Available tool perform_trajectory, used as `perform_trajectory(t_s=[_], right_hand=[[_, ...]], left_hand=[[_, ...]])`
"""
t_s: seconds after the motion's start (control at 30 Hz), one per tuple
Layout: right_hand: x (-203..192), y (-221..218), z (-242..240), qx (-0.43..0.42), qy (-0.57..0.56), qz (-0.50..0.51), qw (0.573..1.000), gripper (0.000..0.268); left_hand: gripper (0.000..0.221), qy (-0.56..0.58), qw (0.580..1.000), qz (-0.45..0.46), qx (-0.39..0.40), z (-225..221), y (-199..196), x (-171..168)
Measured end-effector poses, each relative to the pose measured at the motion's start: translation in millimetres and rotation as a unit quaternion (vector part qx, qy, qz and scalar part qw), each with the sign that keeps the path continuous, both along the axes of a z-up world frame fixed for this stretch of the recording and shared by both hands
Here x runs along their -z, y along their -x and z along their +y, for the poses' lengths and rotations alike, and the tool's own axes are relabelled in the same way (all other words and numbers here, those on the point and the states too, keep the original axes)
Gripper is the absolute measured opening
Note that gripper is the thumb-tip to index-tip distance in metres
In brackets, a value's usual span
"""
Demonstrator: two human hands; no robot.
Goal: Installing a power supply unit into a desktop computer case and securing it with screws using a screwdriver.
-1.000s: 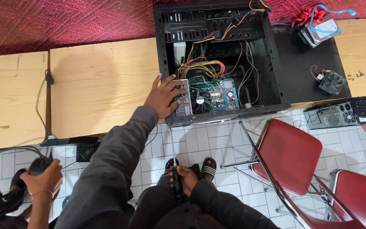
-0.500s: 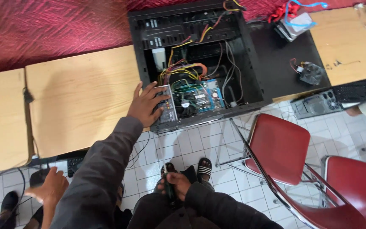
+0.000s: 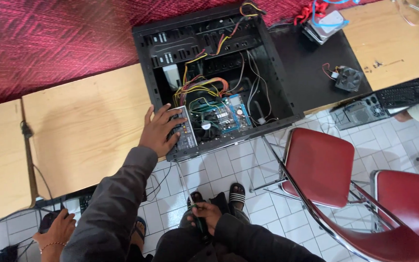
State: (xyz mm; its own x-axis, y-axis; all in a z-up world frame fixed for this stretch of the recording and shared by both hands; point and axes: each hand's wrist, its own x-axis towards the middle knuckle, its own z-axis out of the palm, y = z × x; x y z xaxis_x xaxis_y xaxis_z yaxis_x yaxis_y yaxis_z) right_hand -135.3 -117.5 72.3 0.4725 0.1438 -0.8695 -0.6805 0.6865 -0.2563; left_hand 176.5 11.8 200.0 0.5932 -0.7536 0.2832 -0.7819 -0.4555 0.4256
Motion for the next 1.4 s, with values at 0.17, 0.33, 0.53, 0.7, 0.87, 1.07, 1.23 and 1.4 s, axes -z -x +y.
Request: perform_trajectory(t_s=[0.17,0.33,0.53,0.7,0.87,1.07,1.23,1.4], right_hand=[[21.8,7.0,0.5,-0.010,-0.144,-0.040,0.989,0.030],[11.5,6.6,5.5,-0.006,-0.171,-0.034,0.985,0.041],[59.1,23.9,35.8,-0.149,0.050,-0.186,0.970,0.062],[1.6,-0.1,33.8,-0.281,0.172,-0.104,0.939,0.054],[-33.4,-26.9,9.9,-0.249,0.113,-0.117,0.955,0.036],[-56.1,-37.1,-6.6,-0.232,-0.074,-0.108,0.964,0.041],[-12.6,-12.9,25.4,-0.256,0.119,-0.084,0.956,0.038],[-11.2,-18.0,20.1,-0.323,0.240,-0.124,0.907,0.039]], left_hand=[[0.045,0.003,1.000,0.002,-0.010,0.0,-0.9,-1.4],[0.044,0.005,1.000,0.004,-0.008,0.6,-0.8,0.1],[0.044,0.016,1.000,0.020,-0.011,1.1,2.2,-5.2],[0.045,0.032,0.999,0.014,-0.001,2.0,2.7,-7.0],[0.045,0.035,0.999,0.020,-0.006,2.0,1.4,-7.7],[0.046,0.034,0.999,0.022,-0.006,2.0,1.0,-5.7],[0.042,0.048,0.999,0.019,-0.003,0.8,2.6,-6.7],[0.043,0.050,0.999,0.020,-0.002,-0.3,2.9,-7.8]])
